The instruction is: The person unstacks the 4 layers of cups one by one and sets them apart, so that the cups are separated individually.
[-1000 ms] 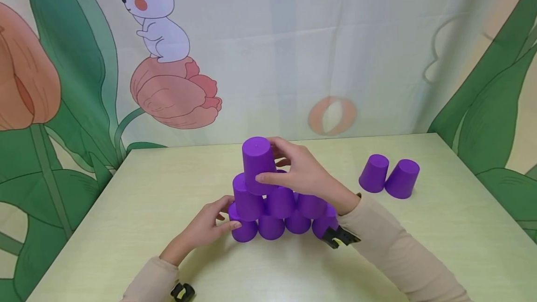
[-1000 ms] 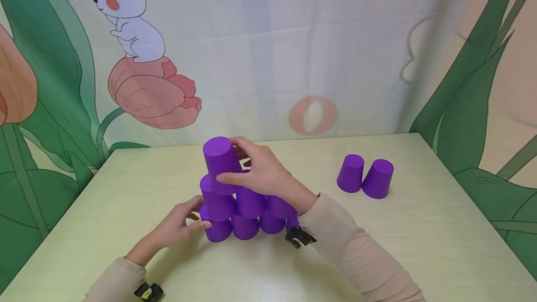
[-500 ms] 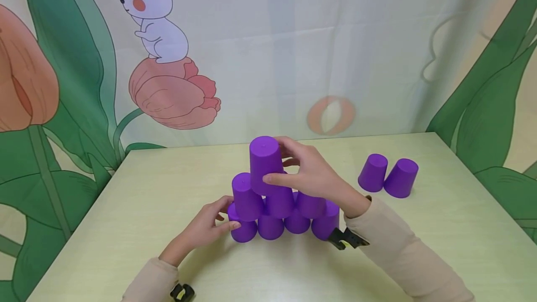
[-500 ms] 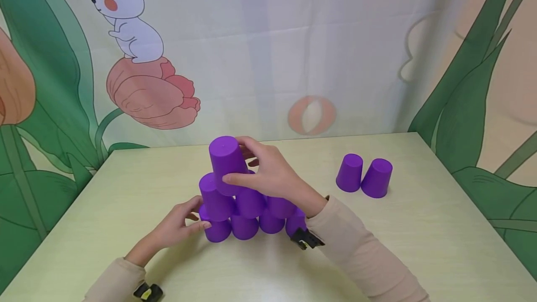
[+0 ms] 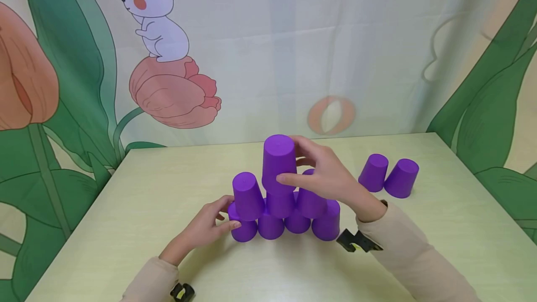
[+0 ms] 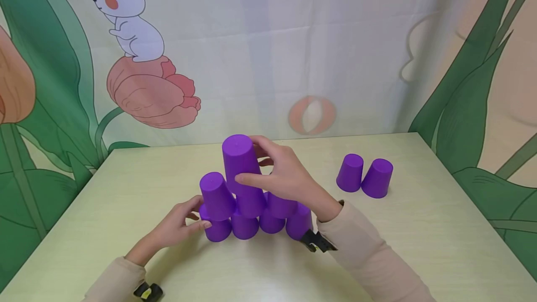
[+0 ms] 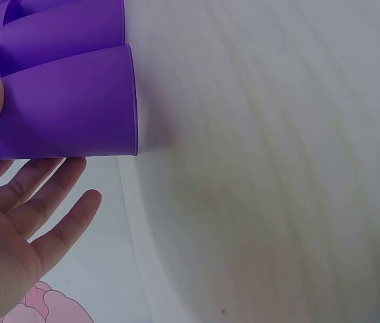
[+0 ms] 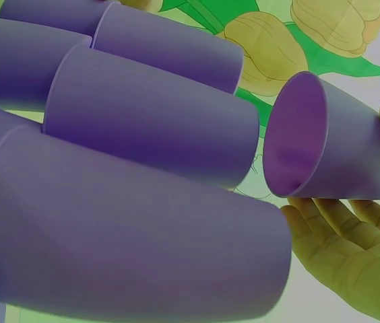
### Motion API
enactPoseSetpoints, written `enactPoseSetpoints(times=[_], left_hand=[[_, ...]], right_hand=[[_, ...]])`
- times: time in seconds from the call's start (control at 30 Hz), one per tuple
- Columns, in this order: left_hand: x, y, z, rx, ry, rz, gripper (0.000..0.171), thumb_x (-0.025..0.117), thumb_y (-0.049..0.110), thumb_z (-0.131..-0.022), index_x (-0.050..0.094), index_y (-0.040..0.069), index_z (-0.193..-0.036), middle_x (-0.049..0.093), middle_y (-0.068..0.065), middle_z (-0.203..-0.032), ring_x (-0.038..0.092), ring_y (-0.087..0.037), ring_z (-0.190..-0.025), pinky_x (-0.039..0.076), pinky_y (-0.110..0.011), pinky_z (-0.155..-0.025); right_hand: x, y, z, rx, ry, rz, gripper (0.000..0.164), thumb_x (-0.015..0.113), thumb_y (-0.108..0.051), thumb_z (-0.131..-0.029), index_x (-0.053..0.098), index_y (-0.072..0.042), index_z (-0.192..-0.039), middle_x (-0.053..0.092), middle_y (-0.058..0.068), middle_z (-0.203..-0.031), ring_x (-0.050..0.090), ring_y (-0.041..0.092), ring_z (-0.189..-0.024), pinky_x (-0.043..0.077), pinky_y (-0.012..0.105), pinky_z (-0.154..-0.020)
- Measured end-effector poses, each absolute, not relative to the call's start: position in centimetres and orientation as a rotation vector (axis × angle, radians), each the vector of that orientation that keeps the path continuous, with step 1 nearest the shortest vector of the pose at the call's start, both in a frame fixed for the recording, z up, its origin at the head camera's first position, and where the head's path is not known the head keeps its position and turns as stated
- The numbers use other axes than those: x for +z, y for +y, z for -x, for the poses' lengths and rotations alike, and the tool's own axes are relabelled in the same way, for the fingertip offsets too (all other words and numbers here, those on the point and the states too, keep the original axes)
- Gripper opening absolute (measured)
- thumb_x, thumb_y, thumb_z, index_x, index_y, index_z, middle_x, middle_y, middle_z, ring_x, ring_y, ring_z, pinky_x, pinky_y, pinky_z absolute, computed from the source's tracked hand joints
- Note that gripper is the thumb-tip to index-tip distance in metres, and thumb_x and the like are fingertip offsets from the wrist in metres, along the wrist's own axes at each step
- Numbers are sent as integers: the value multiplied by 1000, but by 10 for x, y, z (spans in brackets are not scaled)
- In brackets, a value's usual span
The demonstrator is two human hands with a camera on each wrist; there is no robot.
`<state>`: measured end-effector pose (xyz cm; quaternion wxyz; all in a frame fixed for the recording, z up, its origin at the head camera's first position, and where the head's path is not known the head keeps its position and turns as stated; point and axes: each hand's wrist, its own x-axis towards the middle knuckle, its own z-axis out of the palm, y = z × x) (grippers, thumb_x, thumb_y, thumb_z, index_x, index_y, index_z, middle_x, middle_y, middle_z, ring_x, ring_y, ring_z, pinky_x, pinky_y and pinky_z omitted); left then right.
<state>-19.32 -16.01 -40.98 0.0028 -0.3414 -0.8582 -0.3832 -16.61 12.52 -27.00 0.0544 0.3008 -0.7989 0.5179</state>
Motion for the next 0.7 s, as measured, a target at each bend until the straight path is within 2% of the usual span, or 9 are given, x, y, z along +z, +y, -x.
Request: enactPoseSetpoints(times=[0.7], left_hand=[[-412, -160, 194, -1205, -2690, 1060, 43, 67, 20, -83, 50, 4, -120, 64, -3, -100, 60, -17, -86, 50, -36, -67]], right_hand=[[-271, 156, 151, 1561, -2380, -862, 58, 72, -8, -77, 48, -11, -129, 60, 2, -110, 56, 14, -99, 45, 33, -86]])
